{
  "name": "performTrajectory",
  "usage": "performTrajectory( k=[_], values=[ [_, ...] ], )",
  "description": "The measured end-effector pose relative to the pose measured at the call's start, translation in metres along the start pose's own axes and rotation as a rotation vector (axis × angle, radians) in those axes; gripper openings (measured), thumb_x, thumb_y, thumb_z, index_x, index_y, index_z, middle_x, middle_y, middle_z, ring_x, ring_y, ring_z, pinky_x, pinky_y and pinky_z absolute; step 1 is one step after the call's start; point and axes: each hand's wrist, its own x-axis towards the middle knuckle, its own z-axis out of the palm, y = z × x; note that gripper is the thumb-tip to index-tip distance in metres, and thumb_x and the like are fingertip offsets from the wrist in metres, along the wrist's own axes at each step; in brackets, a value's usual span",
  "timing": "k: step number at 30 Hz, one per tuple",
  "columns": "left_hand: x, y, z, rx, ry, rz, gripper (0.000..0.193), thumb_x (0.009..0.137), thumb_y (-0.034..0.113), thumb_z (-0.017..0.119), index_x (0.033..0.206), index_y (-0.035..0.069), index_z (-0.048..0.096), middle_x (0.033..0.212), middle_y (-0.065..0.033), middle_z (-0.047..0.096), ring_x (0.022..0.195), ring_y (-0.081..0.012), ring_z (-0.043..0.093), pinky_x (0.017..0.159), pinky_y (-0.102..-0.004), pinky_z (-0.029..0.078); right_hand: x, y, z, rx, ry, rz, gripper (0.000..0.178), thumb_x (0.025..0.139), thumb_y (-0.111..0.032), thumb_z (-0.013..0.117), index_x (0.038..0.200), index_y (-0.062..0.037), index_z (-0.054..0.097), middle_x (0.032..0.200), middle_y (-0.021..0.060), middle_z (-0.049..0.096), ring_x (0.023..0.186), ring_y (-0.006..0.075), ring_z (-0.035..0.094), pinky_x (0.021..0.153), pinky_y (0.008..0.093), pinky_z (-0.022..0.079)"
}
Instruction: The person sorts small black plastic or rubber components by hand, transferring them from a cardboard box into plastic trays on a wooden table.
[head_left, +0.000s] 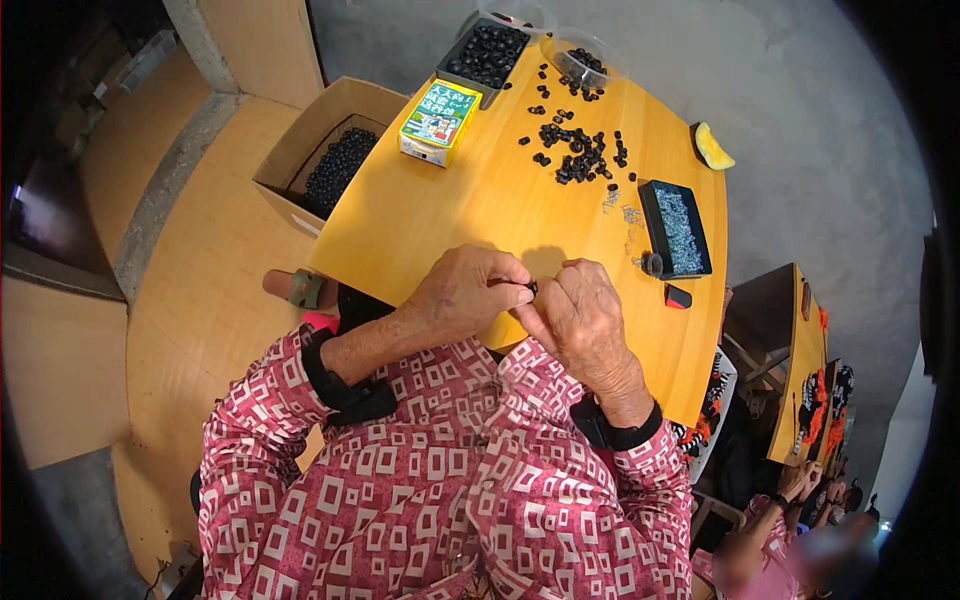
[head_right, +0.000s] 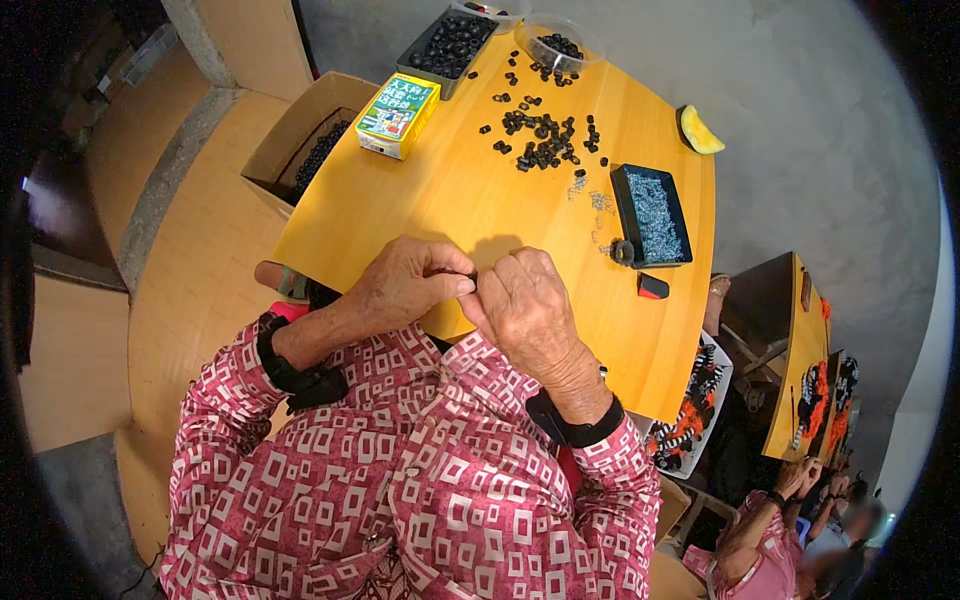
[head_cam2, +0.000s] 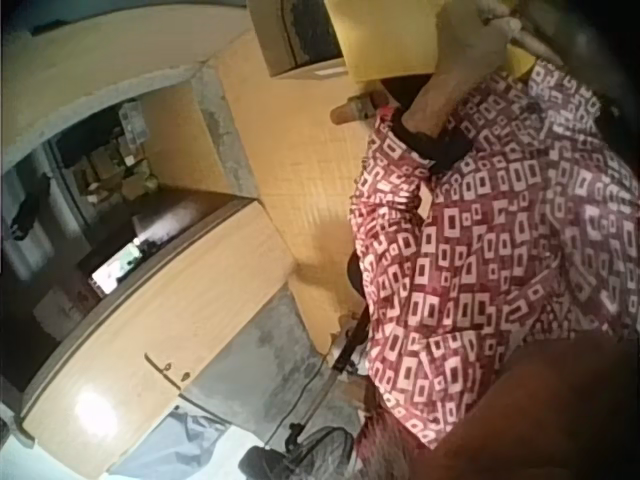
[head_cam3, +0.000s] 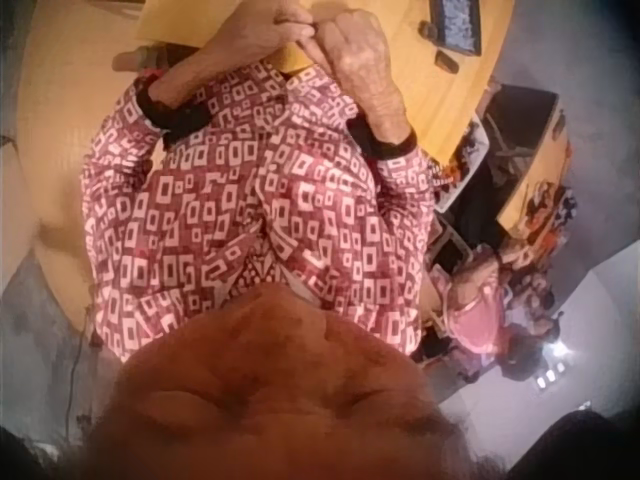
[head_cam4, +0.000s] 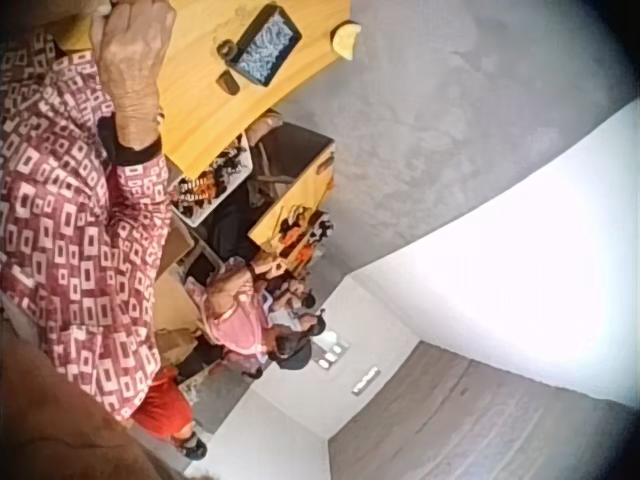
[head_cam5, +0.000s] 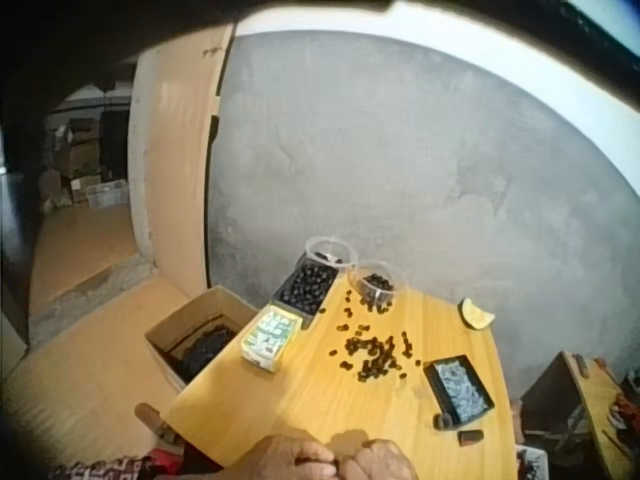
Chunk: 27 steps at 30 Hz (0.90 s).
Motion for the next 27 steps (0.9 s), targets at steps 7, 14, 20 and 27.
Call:
performTrajectory(
  k=[7,14,20,27],
  values=[
    [0.004,-0.001,-0.003,-0.043,-0.033,-0.023,0.024,0.082,0.019,0.068,0.089,-0.004,0.070,0.079,-0.0097,0.069,0.072,-0.0135,0.063,0.067,-0.0296,0.049,-0.001,-0.004,0.008,-0.019,0.062,0.020,0.022,0.078,-0.012,0.076,0.075,-0.0035,0.055,0.071,0.0091,0.045,0.070,0.0278,0.052,0.069,0.0394,0.046],
    [0.003,-0.002,-0.004,-0.065,-0.004,-0.019,0.025,0.083,0.021,0.070,0.091,-0.003,0.071,0.078,-0.0078,0.070,0.072,-0.0106,0.062,0.068,-0.0280,0.050,0.000,-0.006,0.007,-0.018,0.061,0.067,0.023,0.077,-0.015,0.076,0.078,-0.0039,0.056,0.071,0.0089,0.045,0.070,0.0281,0.052,0.069,0.0387,0.045],
    [0.003,-0.003,-0.005,-0.079,0.003,-0.020,0.026,0.084,0.023,0.070,0.091,-0.001,0.073,0.079,-0.0073,0.070,0.073,-0.0103,0.062,0.069,-0.0282,0.050,0.005,-0.002,0.002,0.011,0.100,0.076,0.026,0.075,-0.018,0.079,0.078,-0.0043,0.056,0.074,0.0095,0.050,0.073,0.0282,0.055,0.069,0.0384,0.046],
    [0.003,0.006,-0.010,-0.110,-0.103,-0.048,0.022,0.090,0.018,0.069,0.099,-0.003,0.071,0.088,-0.0029,0.069,0.081,-0.0083,0.060,0.074,-0.0260,0.049,0.002,0.005,0.007,0.031,0.096,0.017,0.024,0.073,-0.013,0.078,0.078,-0.0040,0.057,0.070,0.0089,0.050,0.069,0.0281,0.054,0.066,0.0390,0.048]
  ],
)
